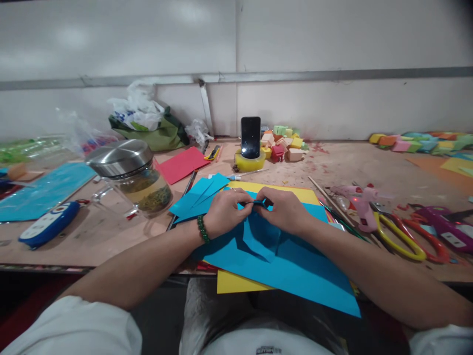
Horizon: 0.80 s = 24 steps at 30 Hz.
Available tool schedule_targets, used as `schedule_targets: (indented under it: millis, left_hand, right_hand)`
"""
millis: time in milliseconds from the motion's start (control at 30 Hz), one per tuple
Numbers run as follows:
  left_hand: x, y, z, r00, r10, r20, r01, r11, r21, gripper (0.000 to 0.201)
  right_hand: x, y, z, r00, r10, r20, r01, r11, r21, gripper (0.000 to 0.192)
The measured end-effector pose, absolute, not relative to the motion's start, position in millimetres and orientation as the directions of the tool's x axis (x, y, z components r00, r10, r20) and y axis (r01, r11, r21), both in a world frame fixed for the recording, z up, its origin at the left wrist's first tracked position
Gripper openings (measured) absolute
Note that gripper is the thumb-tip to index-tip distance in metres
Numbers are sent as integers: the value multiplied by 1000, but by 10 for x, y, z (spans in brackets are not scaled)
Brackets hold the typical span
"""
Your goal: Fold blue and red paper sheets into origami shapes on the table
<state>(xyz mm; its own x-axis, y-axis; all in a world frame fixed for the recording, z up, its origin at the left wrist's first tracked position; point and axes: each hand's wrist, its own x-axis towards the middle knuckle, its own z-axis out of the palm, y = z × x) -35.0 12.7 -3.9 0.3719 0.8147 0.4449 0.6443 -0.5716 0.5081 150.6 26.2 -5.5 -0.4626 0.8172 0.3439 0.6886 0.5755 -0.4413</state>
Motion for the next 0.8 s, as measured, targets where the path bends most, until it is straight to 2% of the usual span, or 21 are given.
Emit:
schedule_targets:
  millis: [100, 167, 367, 533, 667, 733, 800]
  left_hand:
    - [-354, 135, -43, 386, 800, 460, 655, -588, 474, 18]
    - [-352, 138, -56, 412, 781, 470, 640, -615, 460, 18]
    - [-332, 120, -70, 475, 719, 507, 623, -682, 383, 20]
    - [-350, 102, -71, 510, 658, 554, 647, -718, 257, 20]
    - [-360, 88, -96, 568, 597, 566, 632, -757, 165, 25]
    - [-356, 78, -100, 578, 598, 555, 637, -756, 152, 26]
    - [-346, 69, -91, 566, 618, 546, 635, -749, 189, 24]
  right_hand:
    - [1488, 261, -46, -449, 855, 259, 667, 514, -540, 16]
    - [1471, 258, -38, -421, 878, 229, 695, 474, -541, 17]
    - [1413, 208, 3, -384, 906, 177, 832, 423, -358, 28]
    - [1414, 157, 31, -454, 862, 226, 813, 505, -291, 37]
    - [1403, 132, 52, -445, 871, 210, 844, 486, -227, 37]
    - [1395, 123, 57, -439, 871, 223, 852, 482, -205, 40]
    - [1398, 121, 51, -445, 849, 283, 839, 506, -199, 43]
